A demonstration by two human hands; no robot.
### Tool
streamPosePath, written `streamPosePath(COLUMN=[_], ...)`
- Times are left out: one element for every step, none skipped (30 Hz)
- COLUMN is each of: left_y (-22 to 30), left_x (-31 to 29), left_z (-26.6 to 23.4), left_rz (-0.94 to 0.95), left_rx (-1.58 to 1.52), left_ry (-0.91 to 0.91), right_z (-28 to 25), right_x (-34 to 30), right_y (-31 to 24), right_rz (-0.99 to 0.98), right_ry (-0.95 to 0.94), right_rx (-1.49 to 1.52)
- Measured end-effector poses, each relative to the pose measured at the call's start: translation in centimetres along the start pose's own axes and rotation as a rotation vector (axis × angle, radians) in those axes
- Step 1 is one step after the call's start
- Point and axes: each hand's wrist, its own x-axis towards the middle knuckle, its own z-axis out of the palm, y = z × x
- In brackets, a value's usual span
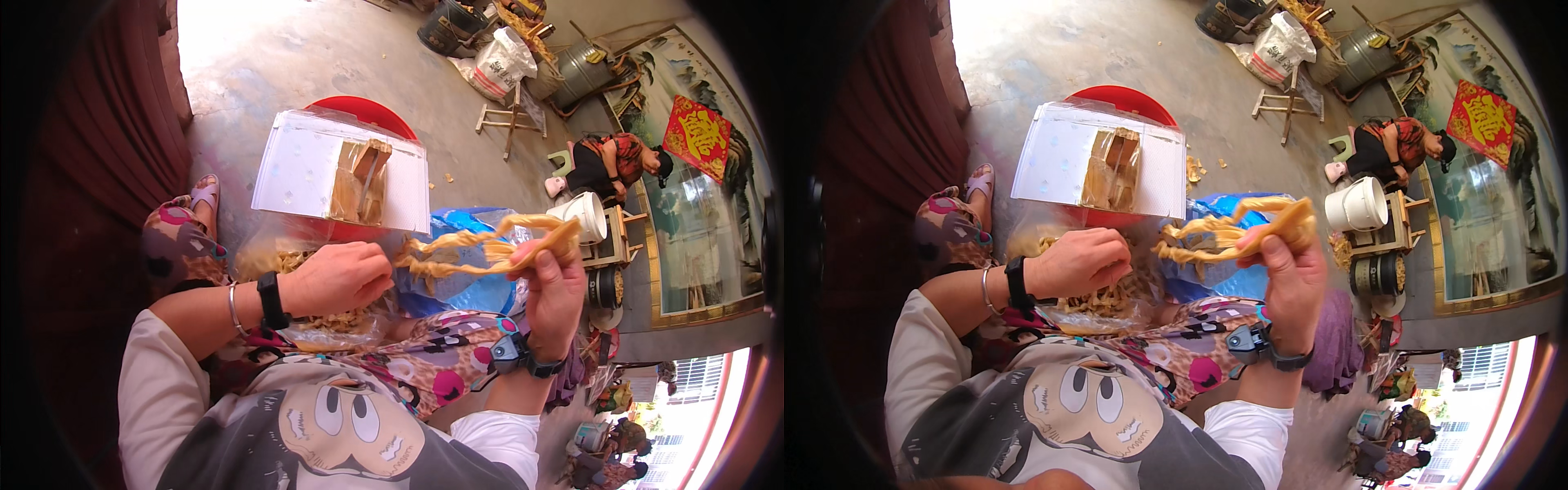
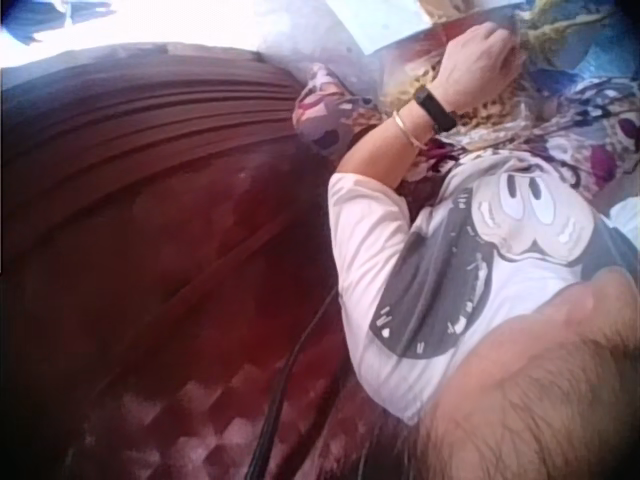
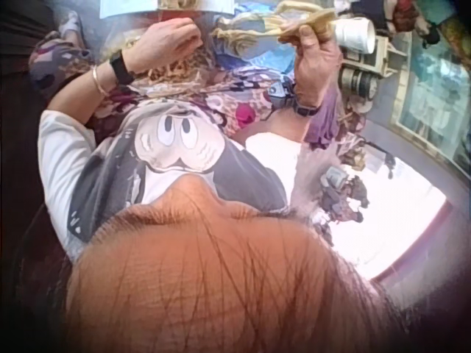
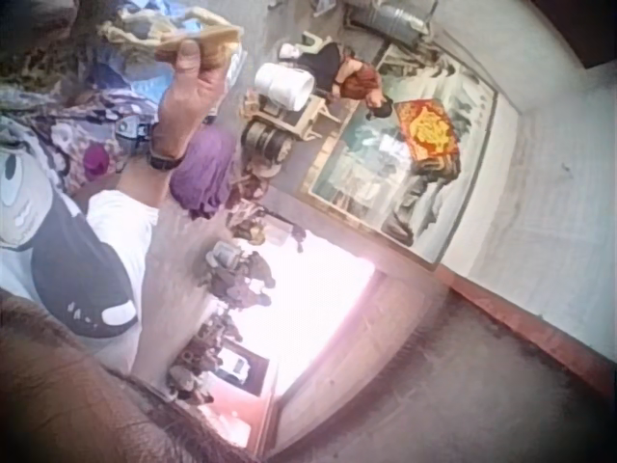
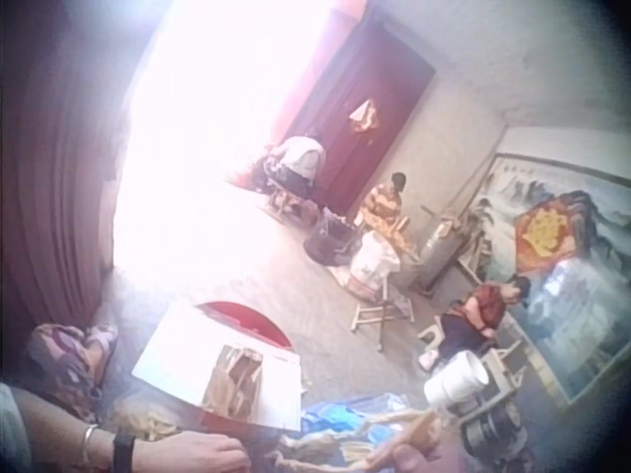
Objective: The person processes dried plant material by hand, peeling and separating thin layers from a larger strip and placing the processed pieces into a container.
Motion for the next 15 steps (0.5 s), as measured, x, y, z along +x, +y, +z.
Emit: streamPosePath(left_y=[0.1,0.2,0.3,0.6,0.9,1.1,1.4,1.6,1.7,1.7,1.6,1.6,1.5,1.3,1.1], left_x=[0.2,0.5,0.6,0.7,0.7,0.7,0.8,1.0,1.0,1.1,1.1,1.1,1.0,0.8,0.7], left_z=[-0.2,-0.3,-0.3,-0.3,-0.3,-0.4,-0.5,-0.6,-0.7,-0.7,-0.8,-0.8,-0.6,-0.2,0.1], left_rz=[-0.016,-0.032,-0.048,-0.078,-0.108,-0.14,-0.1,-0.061,-0.022,-0.034,-0.047,-0.058,-0.05,-0.042,-0.034], left_rx=[-0.058,-0.116,-0.174,-0.238,-0.302,-0.365,-0.384,-0.403,-0.422,-0.397,-0.372,-0.347,-0.304,-0.26,-0.216], left_ry=[-0.006,-0.013,-0.019,-0.036,-0.053,-0.069,-0.027,0.016,0.059,0.003,-0.054,-0.11,-0.115,-0.121,-0.127], right_z=[0.5,0.9,1.2,1.2,1.5,2.2,2.5,2.4,2.4,2.3,2.2,2.2,2.1,1.7,1.2], right_x=[-0.3,-0.5,-0.7,-0.9,-1.1,-1.2,-1.3,-1.2,-1.2,-1.2,-1.3,-1.4,-1.1,-0.7,-0.3], right_y=[0.1,0.2,0.4,0.6,0.8,0.7,0.4,0.1,0.4,1.0,1.6,2.2,2.4,2.5,2.7], right_rz=[0.019,0.039,0.058,0.077,0.101,0.126,0.15,0.219,0.239,0.257,0.275,0.214,0.204,0.194,0.183], right_ry=[-0.027,-0.054,-0.081,-0.133,-0.158,-0.182,-0.205,-0.301,-0.325,-0.35,-0.375,-0.306,-0.296,-0.287,-0.278], right_rx=[0.04,0.08,0.12,0.17,0.169,0.168,0.164,0.117,0.077,0.035,-0.007,-0.174,-0.265,-0.355,-0.445])
